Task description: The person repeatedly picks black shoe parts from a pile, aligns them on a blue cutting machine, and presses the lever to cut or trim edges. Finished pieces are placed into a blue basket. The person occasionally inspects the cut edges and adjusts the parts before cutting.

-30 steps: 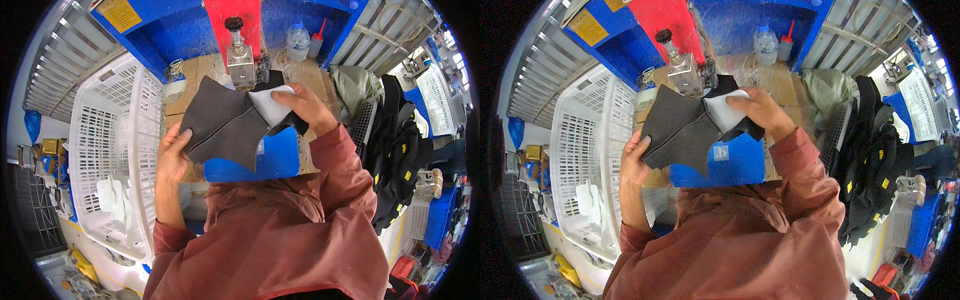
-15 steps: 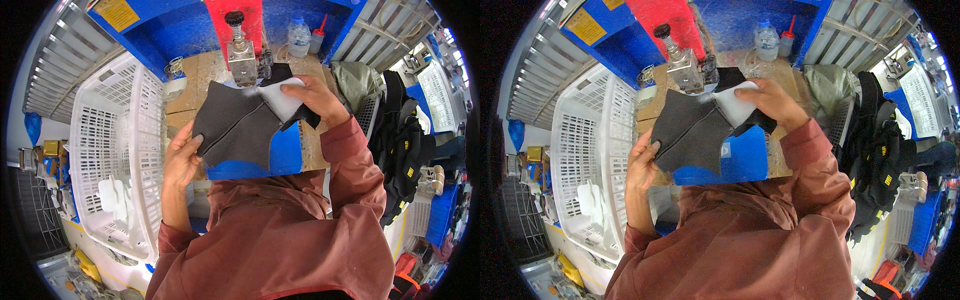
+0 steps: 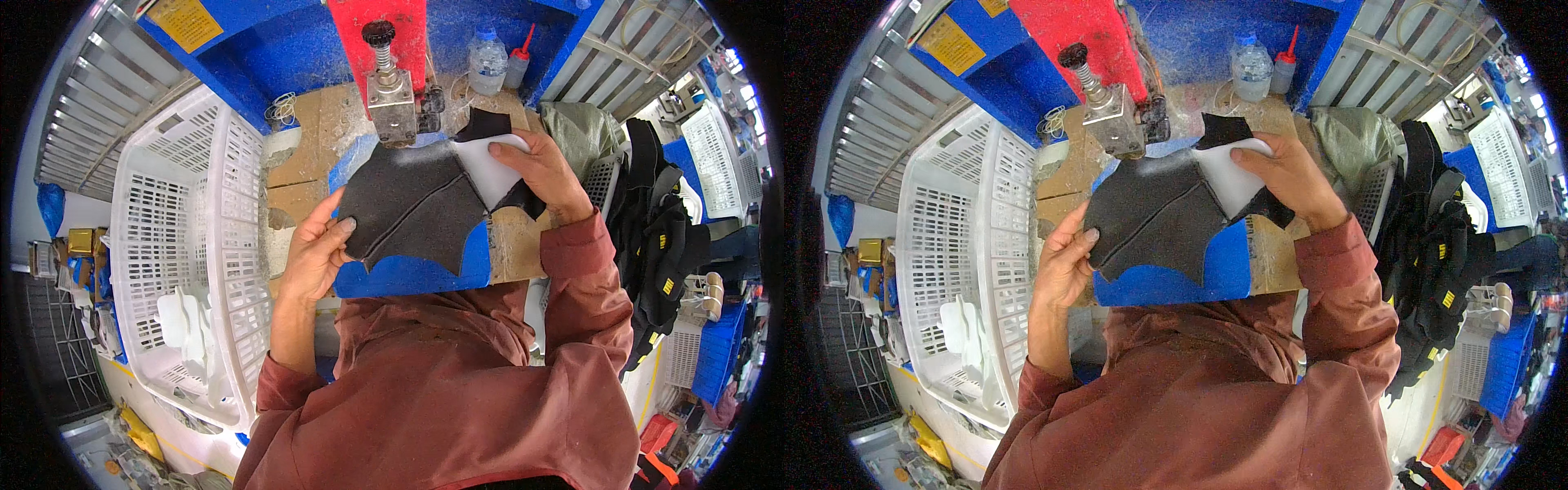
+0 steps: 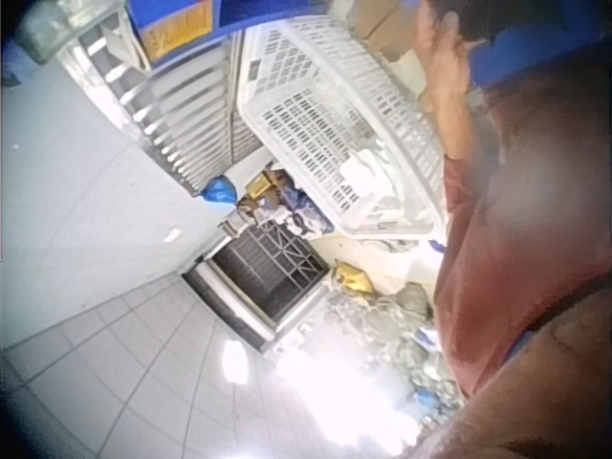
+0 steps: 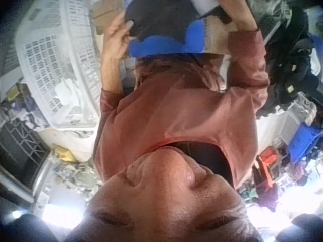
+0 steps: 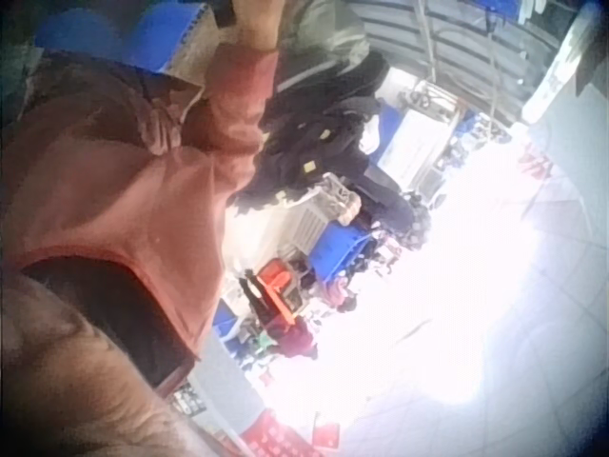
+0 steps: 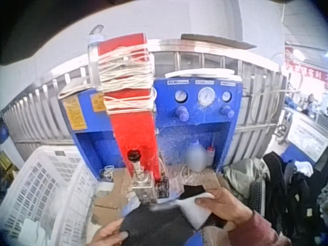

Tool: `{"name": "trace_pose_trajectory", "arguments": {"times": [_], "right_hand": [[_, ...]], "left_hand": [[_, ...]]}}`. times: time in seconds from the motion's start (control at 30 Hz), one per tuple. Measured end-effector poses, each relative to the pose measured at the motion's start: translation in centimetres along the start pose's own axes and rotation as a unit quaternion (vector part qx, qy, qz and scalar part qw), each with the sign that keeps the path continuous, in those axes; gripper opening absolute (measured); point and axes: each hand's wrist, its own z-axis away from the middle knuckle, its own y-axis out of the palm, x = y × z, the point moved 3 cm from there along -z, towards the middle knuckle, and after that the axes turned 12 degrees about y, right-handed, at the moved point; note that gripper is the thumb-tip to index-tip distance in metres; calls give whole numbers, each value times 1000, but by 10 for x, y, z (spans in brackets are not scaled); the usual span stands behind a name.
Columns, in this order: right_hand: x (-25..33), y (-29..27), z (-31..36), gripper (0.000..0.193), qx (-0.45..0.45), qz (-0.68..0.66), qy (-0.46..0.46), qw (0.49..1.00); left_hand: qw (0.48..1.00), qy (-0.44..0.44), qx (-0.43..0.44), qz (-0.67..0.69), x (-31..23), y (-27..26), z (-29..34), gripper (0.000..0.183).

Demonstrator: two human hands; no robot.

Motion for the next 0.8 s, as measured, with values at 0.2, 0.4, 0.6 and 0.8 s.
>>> {"name": "trace_pose_trajectory", "arguments": {"times": [0.2,0.4,0.6,0.8], "right_hand": [[1,-6,11,24,-13,32,-4,999],[7,-5,18,22,-33,49,-65,996],[13,-4,21,23,-37,66,-53,996],[14,2,20,25,-55,65,-91,992]], "left_hand": [[999,-12,38,-35,7,2,-4,50],[995,-18,93,9,11,7,1,46],[993,-29,105,36,15,1,7,43],[995,-23,97,22,16,-5,9,41]]}}
